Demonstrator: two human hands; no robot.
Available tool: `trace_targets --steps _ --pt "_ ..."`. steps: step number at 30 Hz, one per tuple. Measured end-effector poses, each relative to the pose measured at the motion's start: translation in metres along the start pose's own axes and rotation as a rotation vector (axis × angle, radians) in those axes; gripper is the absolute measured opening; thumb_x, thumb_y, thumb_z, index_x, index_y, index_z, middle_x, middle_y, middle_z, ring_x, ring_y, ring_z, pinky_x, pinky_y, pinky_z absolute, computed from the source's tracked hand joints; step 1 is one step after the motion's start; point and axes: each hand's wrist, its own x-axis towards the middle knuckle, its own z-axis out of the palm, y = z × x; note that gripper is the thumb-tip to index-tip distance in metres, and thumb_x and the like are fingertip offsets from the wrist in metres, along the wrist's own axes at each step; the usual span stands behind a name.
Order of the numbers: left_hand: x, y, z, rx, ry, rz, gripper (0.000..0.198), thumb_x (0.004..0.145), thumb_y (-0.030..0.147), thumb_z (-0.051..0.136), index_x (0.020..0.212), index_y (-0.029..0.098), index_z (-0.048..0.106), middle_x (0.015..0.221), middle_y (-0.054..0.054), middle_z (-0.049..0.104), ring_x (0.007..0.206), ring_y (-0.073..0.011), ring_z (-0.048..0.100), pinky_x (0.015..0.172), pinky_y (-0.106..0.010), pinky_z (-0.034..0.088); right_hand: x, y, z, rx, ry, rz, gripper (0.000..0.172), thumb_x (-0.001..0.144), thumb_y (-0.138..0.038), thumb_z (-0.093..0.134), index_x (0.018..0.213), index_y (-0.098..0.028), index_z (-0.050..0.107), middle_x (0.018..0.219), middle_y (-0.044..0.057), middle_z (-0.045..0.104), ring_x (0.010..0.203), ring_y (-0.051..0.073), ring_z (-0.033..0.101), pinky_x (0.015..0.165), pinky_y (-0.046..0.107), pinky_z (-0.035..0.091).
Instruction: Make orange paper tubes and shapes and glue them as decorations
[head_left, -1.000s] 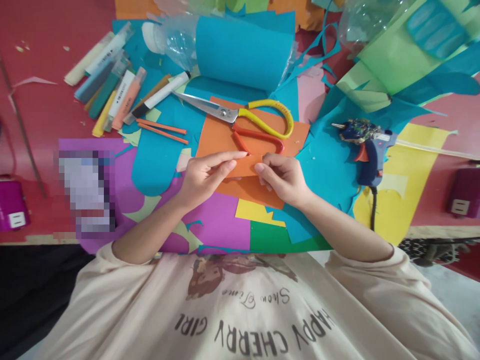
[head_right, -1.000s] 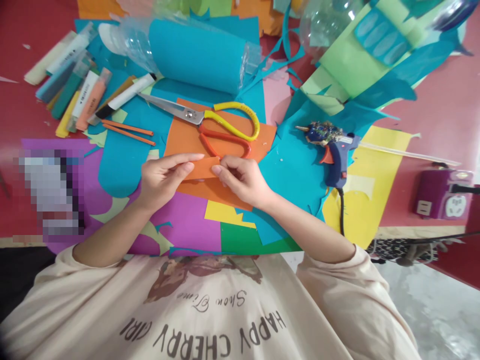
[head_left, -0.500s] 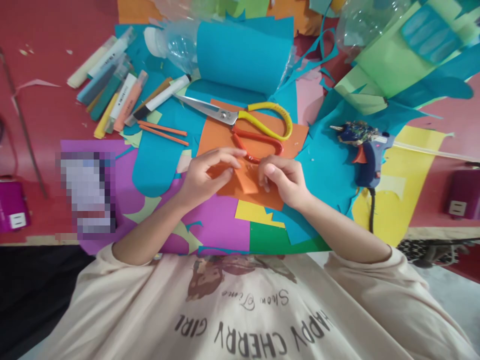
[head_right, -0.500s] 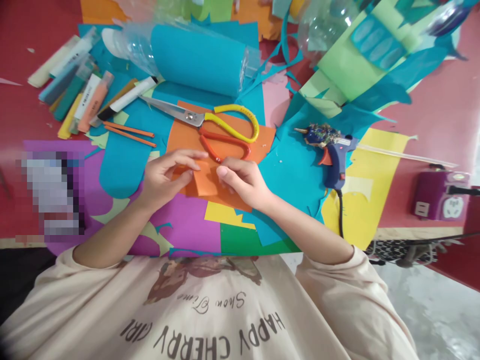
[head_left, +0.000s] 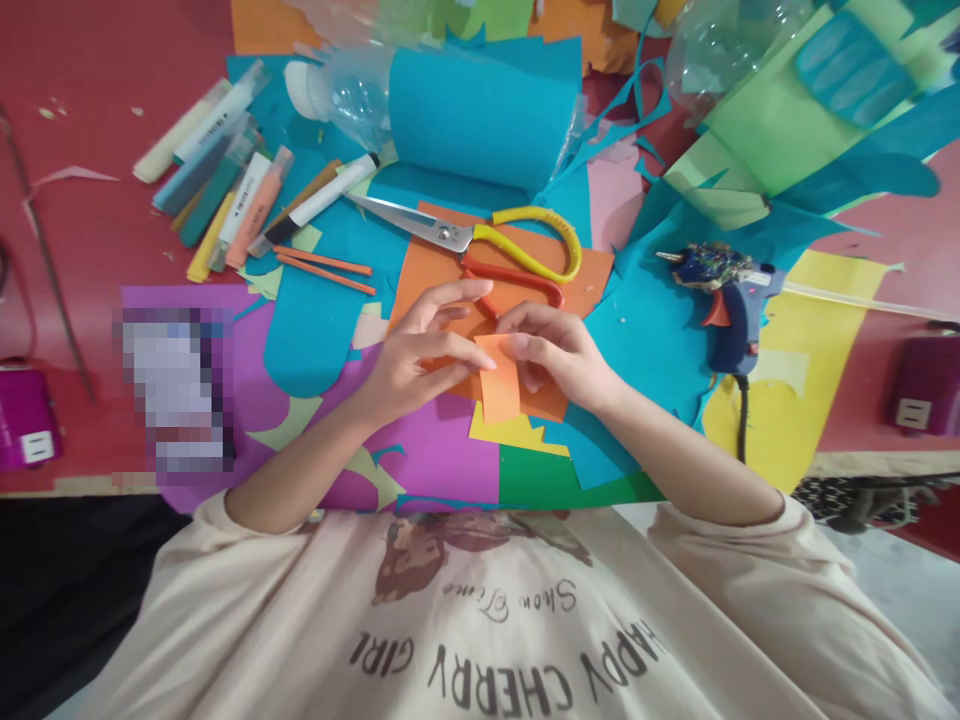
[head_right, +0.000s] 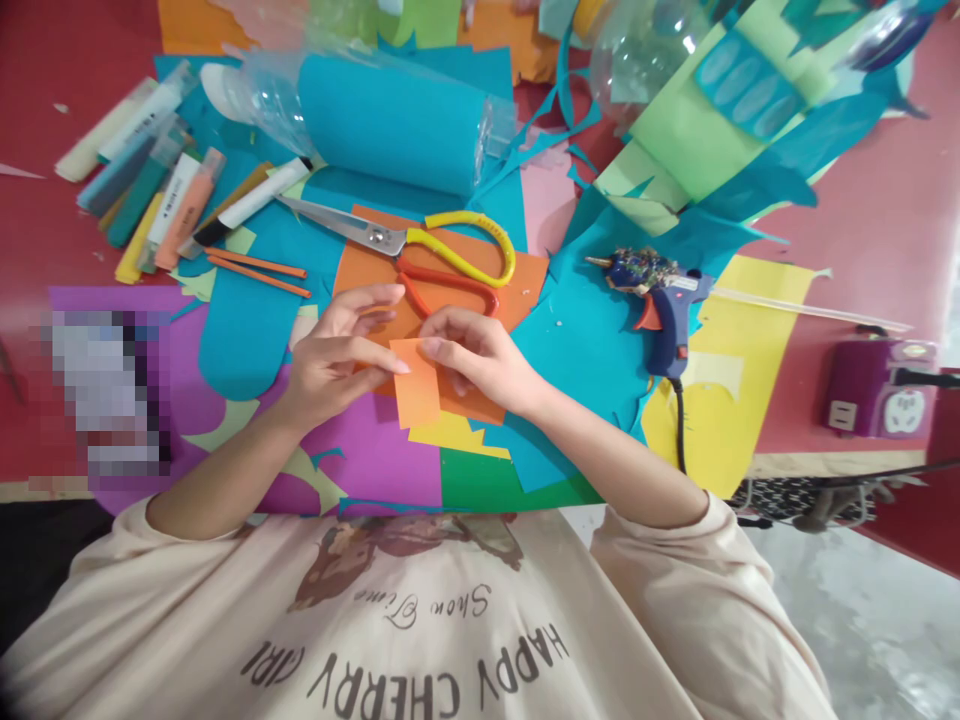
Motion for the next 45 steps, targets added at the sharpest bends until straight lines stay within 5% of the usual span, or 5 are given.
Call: trace_targets --steps 7,17,29,34,45 --pt "0.002 0.006 0.013 -0.387 0.122 -0.430 0.040 0.087 0.047 0.059 0.123 0.030 0.054 0.118 -0.005 0.065 0.106 -0.0175 0.066 0.088 -0.030 0.056 -0.003 -0.003 0.005 -0.072 0.131 -0.133 0.035 0.078 -0.049 0.071 0.071 -0.018 0.055 0.058 -0.006 0.053 0.039 0.003 0.044 0.037 0.018 0.033" --pt "0.008 0.022 0.021 -0.817 -0.160 -0.967 0.025 0.079 0.039 0.060 0.071 0.015 0.063 0.072 -0.007 0.069 0.065 -0.0142 0.064 0.054 -0.023 0.047 -0.011 0.002 0.013 -0.103 0.050 -0.147 0.030 0.086 -0.048 0.062 0.076 -0.022 0.052 0.050 -0.006 0.055 0.044 0.010 0.056 0.049 0.025 0.049" --pt "0.006 0.016 0.017 -0.865 -0.142 -0.909 0.030 0.088 0.041 0.050 0.079 0.016 0.064 0.055 0.003 0.054 0.040 -0.0046 0.038 0.039 -0.020 0.026 0.009 -0.034 -0.021 -0.886 0.263 -0.393 0.013 0.090 -0.028 0.058 0.101 -0.024 0.062 0.100 0.007 0.066 0.093 0.020 0.064 0.084 0.037 0.054" --pt "0.006 0.016 0.016 -0.887 -0.104 -0.949 0.035 0.092 0.046 0.046 0.080 0.017 0.063 0.053 0.004 0.050 0.037 -0.0035 0.029 0.038 -0.019 0.022 0.040 -0.028 -0.025 -1.484 0.151 -0.190 0.055 0.080 -0.010 0.059 0.134 -0.014 0.050 0.121 0.018 0.057 0.114 0.034 0.054 0.098 0.053 0.044" --pt "0.008 0.018 0.016 -0.894 -0.085 -0.949 0.036 0.096 0.036 0.036 0.080 0.014 0.059 0.051 0.004 0.049 0.035 -0.0034 0.029 0.036 -0.015 0.027 0.067 -0.040 0.001 -1.527 0.090 -0.013 0.049 0.081 -0.014 0.055 0.130 -0.018 0.051 0.119 0.015 0.055 0.103 0.031 0.059 0.083 0.042 0.048"
